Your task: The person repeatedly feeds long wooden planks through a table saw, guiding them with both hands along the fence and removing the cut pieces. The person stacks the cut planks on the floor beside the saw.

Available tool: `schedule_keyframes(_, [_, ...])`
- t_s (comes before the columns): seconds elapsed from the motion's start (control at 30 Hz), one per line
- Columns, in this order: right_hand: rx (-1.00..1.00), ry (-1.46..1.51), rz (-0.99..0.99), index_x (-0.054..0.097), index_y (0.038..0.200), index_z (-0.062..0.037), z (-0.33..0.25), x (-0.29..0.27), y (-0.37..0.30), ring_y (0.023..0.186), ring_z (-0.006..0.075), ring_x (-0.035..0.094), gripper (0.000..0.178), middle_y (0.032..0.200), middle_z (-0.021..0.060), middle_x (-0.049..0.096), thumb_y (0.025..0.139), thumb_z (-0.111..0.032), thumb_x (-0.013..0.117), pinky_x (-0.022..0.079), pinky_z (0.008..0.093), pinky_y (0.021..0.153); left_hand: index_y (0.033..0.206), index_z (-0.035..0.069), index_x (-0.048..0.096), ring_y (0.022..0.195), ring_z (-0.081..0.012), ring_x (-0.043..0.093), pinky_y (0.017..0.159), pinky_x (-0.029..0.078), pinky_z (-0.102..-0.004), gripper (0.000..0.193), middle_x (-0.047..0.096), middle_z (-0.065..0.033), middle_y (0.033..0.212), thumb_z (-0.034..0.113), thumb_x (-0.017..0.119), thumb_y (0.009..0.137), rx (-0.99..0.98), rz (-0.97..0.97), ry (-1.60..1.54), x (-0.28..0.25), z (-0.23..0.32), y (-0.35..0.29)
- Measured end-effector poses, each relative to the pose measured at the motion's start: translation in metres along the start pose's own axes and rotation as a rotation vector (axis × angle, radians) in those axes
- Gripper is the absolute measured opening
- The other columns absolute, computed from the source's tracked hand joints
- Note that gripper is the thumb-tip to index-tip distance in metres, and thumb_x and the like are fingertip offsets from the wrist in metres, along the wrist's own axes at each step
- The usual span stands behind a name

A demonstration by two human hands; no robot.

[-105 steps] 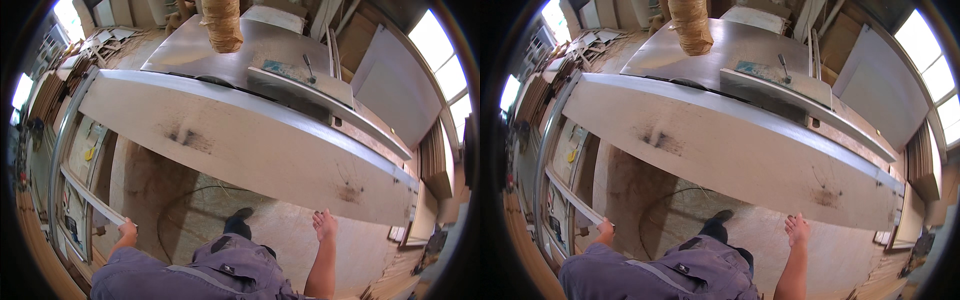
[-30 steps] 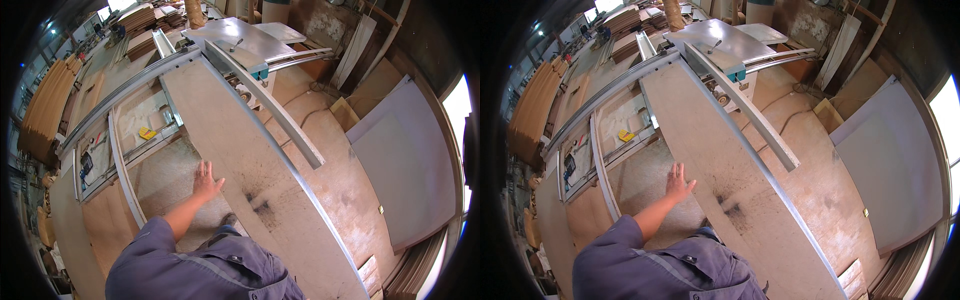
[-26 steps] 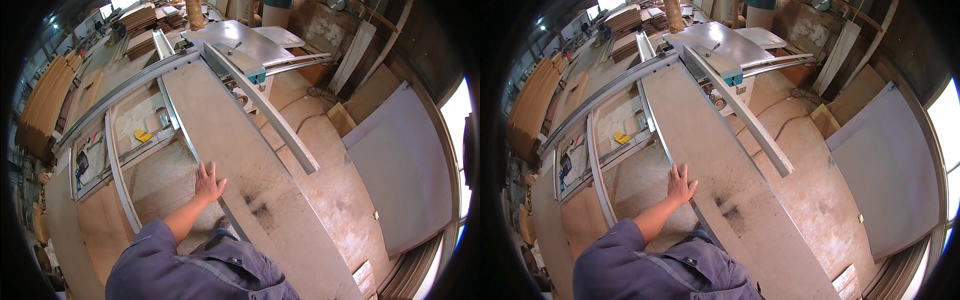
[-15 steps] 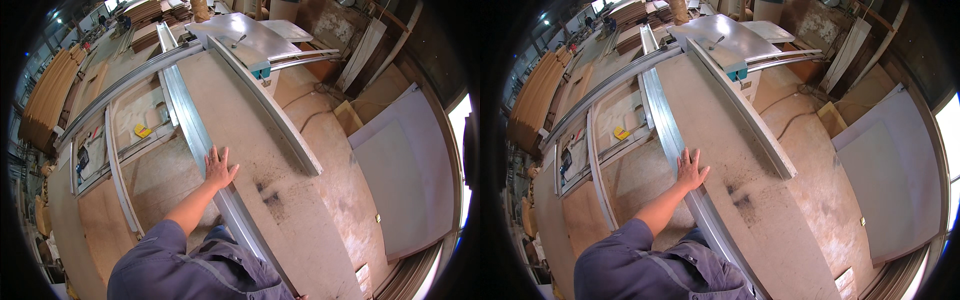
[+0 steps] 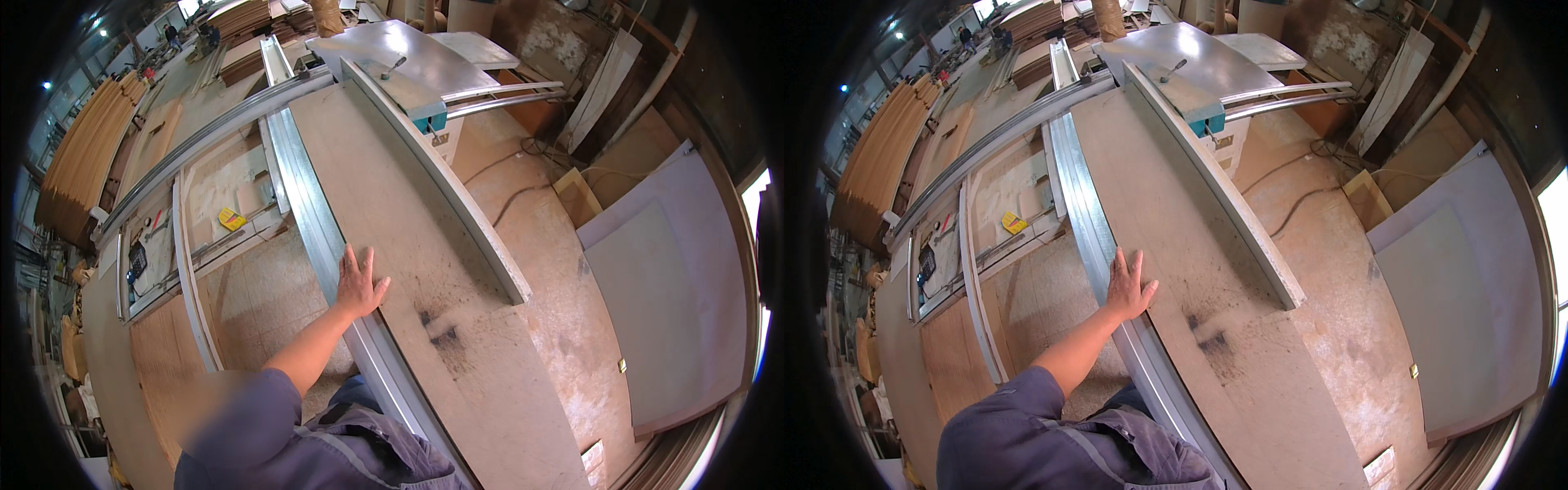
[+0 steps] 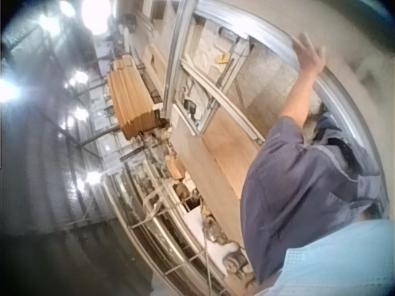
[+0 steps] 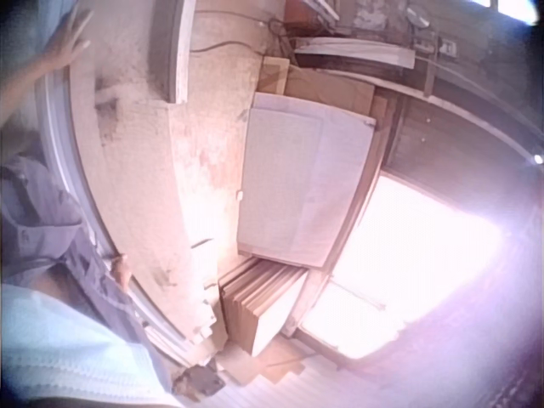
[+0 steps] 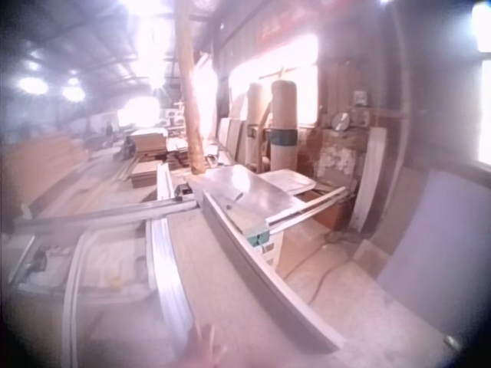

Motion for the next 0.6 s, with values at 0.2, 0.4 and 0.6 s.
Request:
schedule_keyframes(0.2, [-0.100,-0.485,0.389,0.048,0.130,0.0012,-0.207,-0.059,0.003,0.114,0.0411,0.055,0.050,0.124,0.0311,0.054,0.100,-0.039,0.045,0.045,0.0498,0.096,0.152,0.001,0.010,0.142,-0.0539,0.012,0.116,0.010,-0.0583,0.087,0.008,-0.0415,0.150,0.045,0.056,0.092,-0.089,0.010,0.002,-0.010,-0.006,-0.002])
schedule_keyframes(0.4, [-0.874,-0.793,0.837,0.059,0.115,-0.0042,-0.362,-0.061,0.048,0.089,0.0424,0.062,0.041,0.101,0.0226,0.065,0.101,-0.039,0.043,0.051,0.0480,0.073,0.153,0.000,0.008,0.145,-0.0484,0.009,0.118,0.005,-0.0556,0.091,0.010,-0.0344,0.155,0.047,0.056,0.091,-0.267,0.025,-0.071,-0.001,-0.016,0.005])
schedule_keyframes(0.6, [-0.560,-0.614,0.356,0.067,0.107,0.0063,-0.380,-0.025,0.108,0.096,0.0478,0.062,0.064,0.098,0.0309,0.066,0.102,-0.045,0.028,0.048,0.0515,0.085,0.153,0.001,0.007,0.143,-0.0510,0.011,0.118,0.006,-0.0567,0.088,0.013,-0.0374,0.152,0.044,0.056,0.093,-0.224,-0.007,0.012,-0.001,-0.015,0.001])
Point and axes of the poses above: each hand's wrist, its own y-axis towards the middle knuckle, its own x-axis out of the palm, z = x × y, the point moved 10 cm from there along y, towards the middle knuckle
